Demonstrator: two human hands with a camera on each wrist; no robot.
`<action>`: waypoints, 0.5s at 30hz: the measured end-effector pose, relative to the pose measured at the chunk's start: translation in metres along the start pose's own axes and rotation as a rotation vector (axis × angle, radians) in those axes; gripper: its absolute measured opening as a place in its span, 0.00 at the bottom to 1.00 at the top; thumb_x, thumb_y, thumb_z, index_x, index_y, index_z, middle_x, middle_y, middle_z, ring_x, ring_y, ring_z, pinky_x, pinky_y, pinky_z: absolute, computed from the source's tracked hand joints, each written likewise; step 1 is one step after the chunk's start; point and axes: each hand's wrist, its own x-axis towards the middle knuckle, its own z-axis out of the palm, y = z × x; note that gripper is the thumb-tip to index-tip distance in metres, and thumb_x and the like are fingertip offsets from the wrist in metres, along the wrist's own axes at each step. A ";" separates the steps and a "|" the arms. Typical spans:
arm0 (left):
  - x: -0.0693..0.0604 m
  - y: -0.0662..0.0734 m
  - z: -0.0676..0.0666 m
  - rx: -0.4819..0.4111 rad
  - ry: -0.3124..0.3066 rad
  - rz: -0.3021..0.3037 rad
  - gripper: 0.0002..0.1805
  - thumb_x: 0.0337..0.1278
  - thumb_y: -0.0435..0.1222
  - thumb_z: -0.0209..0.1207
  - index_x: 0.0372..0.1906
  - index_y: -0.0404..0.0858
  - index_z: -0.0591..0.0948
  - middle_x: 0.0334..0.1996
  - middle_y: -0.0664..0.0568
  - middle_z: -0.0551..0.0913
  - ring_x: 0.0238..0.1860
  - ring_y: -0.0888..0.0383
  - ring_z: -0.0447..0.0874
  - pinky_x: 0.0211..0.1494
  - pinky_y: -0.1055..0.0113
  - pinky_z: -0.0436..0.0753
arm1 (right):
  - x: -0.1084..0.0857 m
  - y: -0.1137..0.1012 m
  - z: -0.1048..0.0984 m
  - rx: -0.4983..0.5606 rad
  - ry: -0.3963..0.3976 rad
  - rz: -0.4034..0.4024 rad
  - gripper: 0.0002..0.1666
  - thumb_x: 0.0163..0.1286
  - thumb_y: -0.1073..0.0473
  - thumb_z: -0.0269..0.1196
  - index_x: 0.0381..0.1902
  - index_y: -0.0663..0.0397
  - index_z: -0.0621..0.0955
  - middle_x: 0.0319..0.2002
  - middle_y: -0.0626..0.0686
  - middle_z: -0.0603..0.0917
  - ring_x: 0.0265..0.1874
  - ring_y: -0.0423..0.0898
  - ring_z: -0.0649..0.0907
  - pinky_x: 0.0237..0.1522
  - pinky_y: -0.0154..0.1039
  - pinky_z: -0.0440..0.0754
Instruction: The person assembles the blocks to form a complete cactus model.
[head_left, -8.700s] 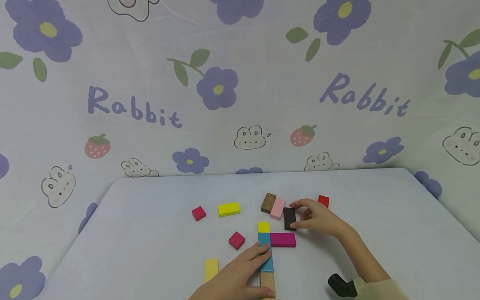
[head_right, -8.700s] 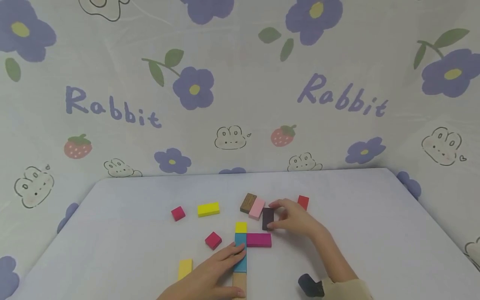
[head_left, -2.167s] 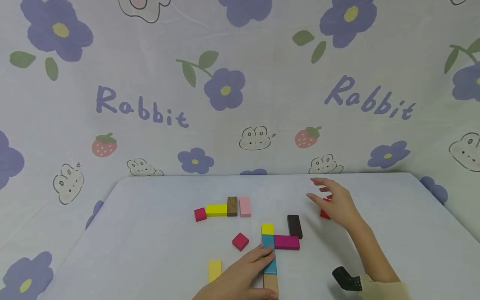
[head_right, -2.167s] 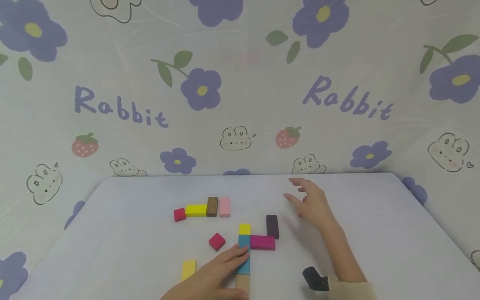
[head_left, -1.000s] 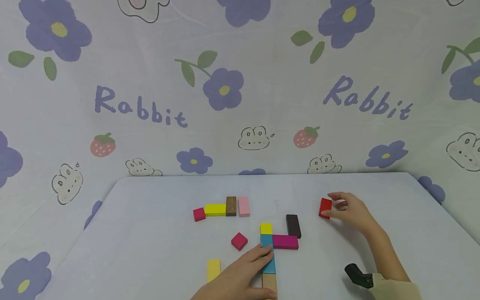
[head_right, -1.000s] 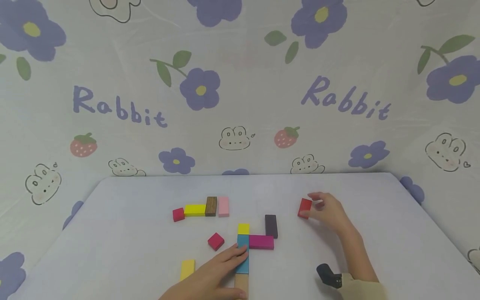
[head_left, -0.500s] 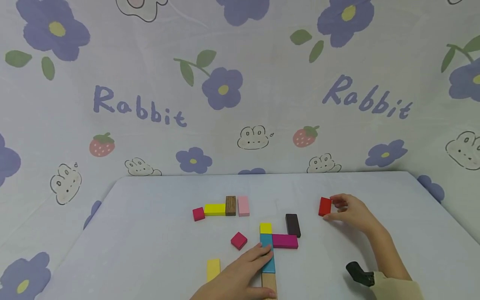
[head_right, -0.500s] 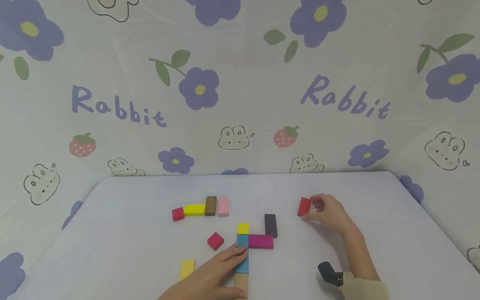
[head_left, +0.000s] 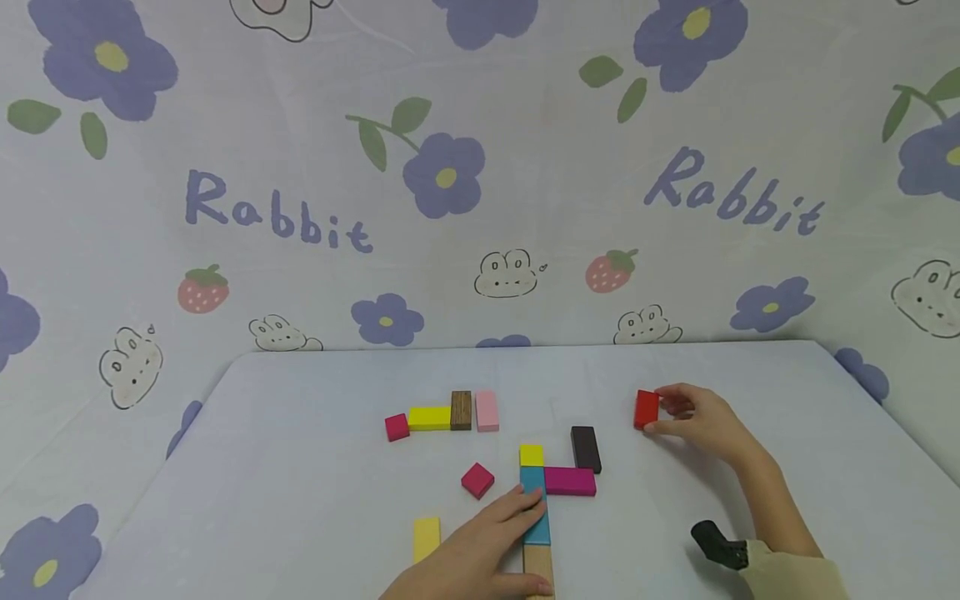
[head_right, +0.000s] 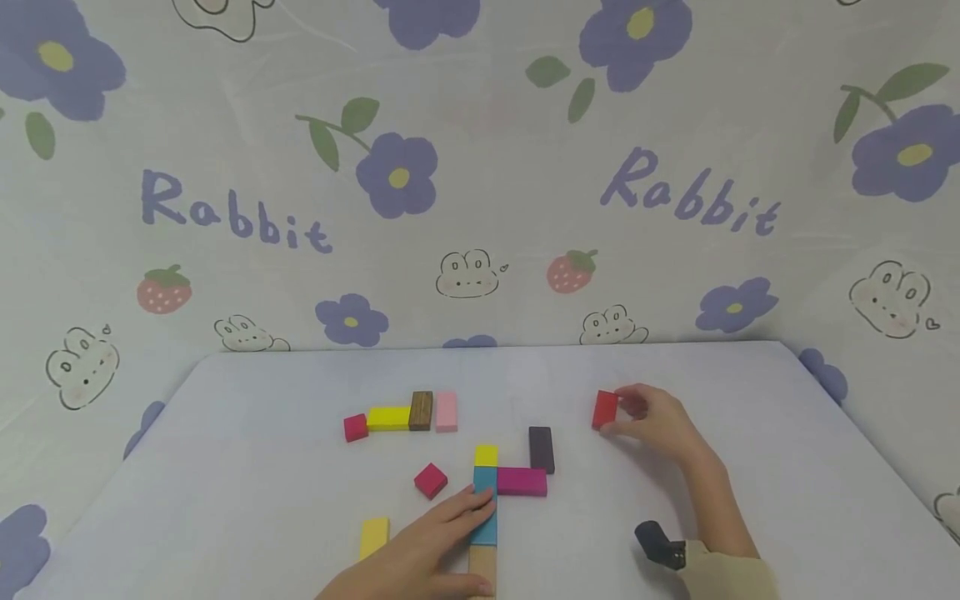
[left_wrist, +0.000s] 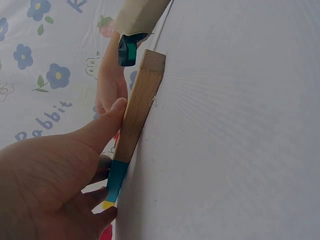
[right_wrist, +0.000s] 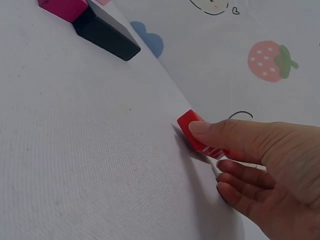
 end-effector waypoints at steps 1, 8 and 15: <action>0.000 0.000 0.000 0.001 0.000 -0.001 0.47 0.66 0.60 0.66 0.83 0.45 0.64 0.83 0.58 0.62 0.82 0.55 0.59 0.75 0.62 0.75 | 0.000 -0.001 0.000 0.002 0.000 -0.006 0.41 0.67 0.54 0.75 0.68 0.74 0.74 0.58 0.72 0.82 0.57 0.67 0.81 0.60 0.61 0.84; 0.003 -0.002 0.002 0.017 0.001 0.006 0.48 0.65 0.61 0.65 0.83 0.45 0.64 0.83 0.57 0.62 0.81 0.56 0.60 0.74 0.63 0.76 | 0.002 -0.007 0.003 0.022 0.000 -0.043 0.39 0.67 0.55 0.75 0.67 0.72 0.74 0.55 0.70 0.83 0.55 0.65 0.82 0.58 0.60 0.85; 0.002 -0.001 0.001 0.009 0.001 0.007 0.48 0.65 0.61 0.66 0.83 0.45 0.64 0.83 0.56 0.62 0.82 0.55 0.60 0.74 0.63 0.75 | 0.005 -0.014 0.008 0.037 -0.001 -0.088 0.38 0.67 0.55 0.75 0.67 0.71 0.75 0.53 0.67 0.85 0.53 0.63 0.83 0.54 0.56 0.86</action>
